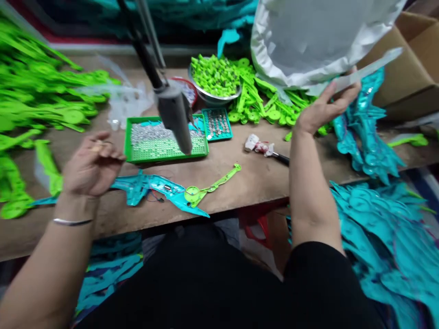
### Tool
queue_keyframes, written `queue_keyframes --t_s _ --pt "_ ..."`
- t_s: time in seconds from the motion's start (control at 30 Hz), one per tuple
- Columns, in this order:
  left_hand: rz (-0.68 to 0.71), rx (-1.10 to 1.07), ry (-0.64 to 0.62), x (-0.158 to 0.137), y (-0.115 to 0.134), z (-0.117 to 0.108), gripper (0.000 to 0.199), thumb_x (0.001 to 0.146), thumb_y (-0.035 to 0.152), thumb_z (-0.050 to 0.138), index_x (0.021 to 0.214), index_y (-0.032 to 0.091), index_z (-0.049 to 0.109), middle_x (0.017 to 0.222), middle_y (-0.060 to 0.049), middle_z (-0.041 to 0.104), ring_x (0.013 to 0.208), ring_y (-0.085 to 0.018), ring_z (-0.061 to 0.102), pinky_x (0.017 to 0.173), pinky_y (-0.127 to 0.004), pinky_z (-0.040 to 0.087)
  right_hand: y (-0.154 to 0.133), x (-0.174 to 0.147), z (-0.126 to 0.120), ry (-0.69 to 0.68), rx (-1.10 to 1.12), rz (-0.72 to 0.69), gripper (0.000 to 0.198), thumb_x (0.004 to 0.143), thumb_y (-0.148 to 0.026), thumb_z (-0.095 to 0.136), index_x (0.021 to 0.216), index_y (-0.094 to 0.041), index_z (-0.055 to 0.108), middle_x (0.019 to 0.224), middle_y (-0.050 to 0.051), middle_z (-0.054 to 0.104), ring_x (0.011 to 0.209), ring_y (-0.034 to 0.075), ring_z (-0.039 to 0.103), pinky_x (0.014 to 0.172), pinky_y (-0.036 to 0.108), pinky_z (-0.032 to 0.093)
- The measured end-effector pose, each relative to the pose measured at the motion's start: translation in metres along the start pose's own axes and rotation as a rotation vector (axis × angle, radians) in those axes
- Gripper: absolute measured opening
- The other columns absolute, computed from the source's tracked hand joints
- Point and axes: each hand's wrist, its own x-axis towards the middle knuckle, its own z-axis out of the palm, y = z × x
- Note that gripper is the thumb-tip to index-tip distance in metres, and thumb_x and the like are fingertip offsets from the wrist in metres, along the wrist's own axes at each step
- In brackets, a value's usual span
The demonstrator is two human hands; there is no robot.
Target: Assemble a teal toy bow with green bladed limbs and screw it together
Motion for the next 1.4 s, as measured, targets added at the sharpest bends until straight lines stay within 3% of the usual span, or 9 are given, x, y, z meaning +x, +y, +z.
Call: queue_keyframes --t_s 0.03,0.1,0.2,0.27,0.4,0.5,0.6,0.77,1.4 --pt "-0.002 -0.021 0.028 -0.002 0.002 0.0 0.018 0.094 0.034 0.054 0.112 0.035 0.056 0.063 0.006 0.036 0.069 -0.012 0.045 0.082 -0.034 0.049 -0.011 -0.014 -0.001 0.165 0.055 -0.054 0.043 0.091 -0.02 0.037 0.116 -0.003 0.067 0.133 0.021 0.051 0.145 0.038 0.034 0.095 0.043 0.037" --pt "0.011 -0.026 0.109 -0.011 0.008 0.004 0.019 0.091 0.035 0.06 0.11 0.038 0.058 0.065 0.006 0.041 0.072 -0.012 0.047 0.087 -0.036 0.049 -0.036 -0.052 -0.004 0.193 0.201 -0.06 0.034 0.089 -0.018 0.05 0.117 -0.006 0.063 0.122 0.02 0.057 0.123 0.032 0.057 0.094 0.042 0.041" --pt "0.058 0.034 0.161 -0.036 0.02 0.015 0.022 0.089 0.038 0.063 0.111 0.041 0.062 0.083 0.005 0.058 0.085 -0.015 0.056 0.094 -0.041 0.05 -0.075 -0.116 -0.022 -0.132 0.354 0.19 0.029 0.083 -0.024 0.067 0.11 -0.017 0.062 0.098 0.009 0.064 0.091 0.021 0.067 0.082 0.039 0.051" --pt "0.061 0.071 0.152 -0.058 0.028 0.023 0.021 0.091 0.037 0.061 0.111 0.044 0.064 0.092 0.004 0.062 0.09 -0.017 0.06 0.093 -0.042 0.05 -0.093 -0.149 -0.041 -0.373 0.323 0.366 0.032 0.079 -0.032 0.073 0.108 -0.022 0.063 0.095 0.005 0.066 0.086 0.019 0.067 0.08 0.038 0.055" --pt "0.029 0.151 -0.053 -0.099 0.027 0.04 0.027 0.098 0.031 0.053 0.12 0.044 0.061 0.088 0.004 0.066 0.083 -0.017 0.063 0.08 -0.037 0.054 -0.1 -0.181 -0.072 -0.701 0.311 0.795 0.039 0.073 -0.041 0.081 0.104 -0.024 0.066 0.091 0.001 0.07 0.081 0.016 0.069 0.075 0.035 0.061" --pt "0.329 0.361 -0.369 -0.113 0.009 0.061 0.032 0.099 0.027 0.052 0.131 0.029 0.056 0.098 -0.001 0.071 0.093 -0.018 0.066 0.083 -0.035 0.056 -0.092 -0.194 -0.08 -0.726 0.367 1.04 0.041 0.066 -0.039 0.087 0.097 -0.02 0.067 0.082 -0.002 0.071 0.072 0.012 0.069 0.068 0.028 0.062" --pt "0.665 0.659 -0.45 -0.115 -0.013 0.088 0.041 0.094 0.028 0.062 0.131 0.014 0.054 0.117 -0.013 0.069 0.111 -0.027 0.064 0.096 -0.043 0.054 -0.087 -0.21 -0.079 -0.728 0.385 1.193 0.043 0.061 -0.038 0.09 0.089 -0.018 0.065 0.077 -0.002 0.073 0.066 0.011 0.07 0.063 0.023 0.061" --pt "0.774 0.875 -0.372 -0.111 -0.038 0.111 0.056 0.09 0.038 0.067 0.133 0.006 0.049 0.128 -0.022 0.065 0.123 -0.035 0.06 0.105 -0.052 0.049 -0.089 -0.232 -0.075 -0.725 0.404 1.282 0.045 0.059 -0.037 0.092 0.087 -0.018 0.062 0.075 -0.001 0.075 0.065 0.012 0.072 0.064 0.023 0.063" --pt "0.787 0.776 -0.336 -0.113 -0.062 0.105 0.065 0.087 0.033 0.072 0.139 0.007 0.044 0.132 -0.023 0.063 0.131 -0.034 0.056 0.107 -0.051 0.05 -0.096 -0.249 -0.062 -0.757 0.387 1.306 0.045 0.061 -0.038 0.09 0.089 -0.018 0.061 0.079 0.0 0.077 0.069 0.012 0.074 0.064 0.022 0.064"
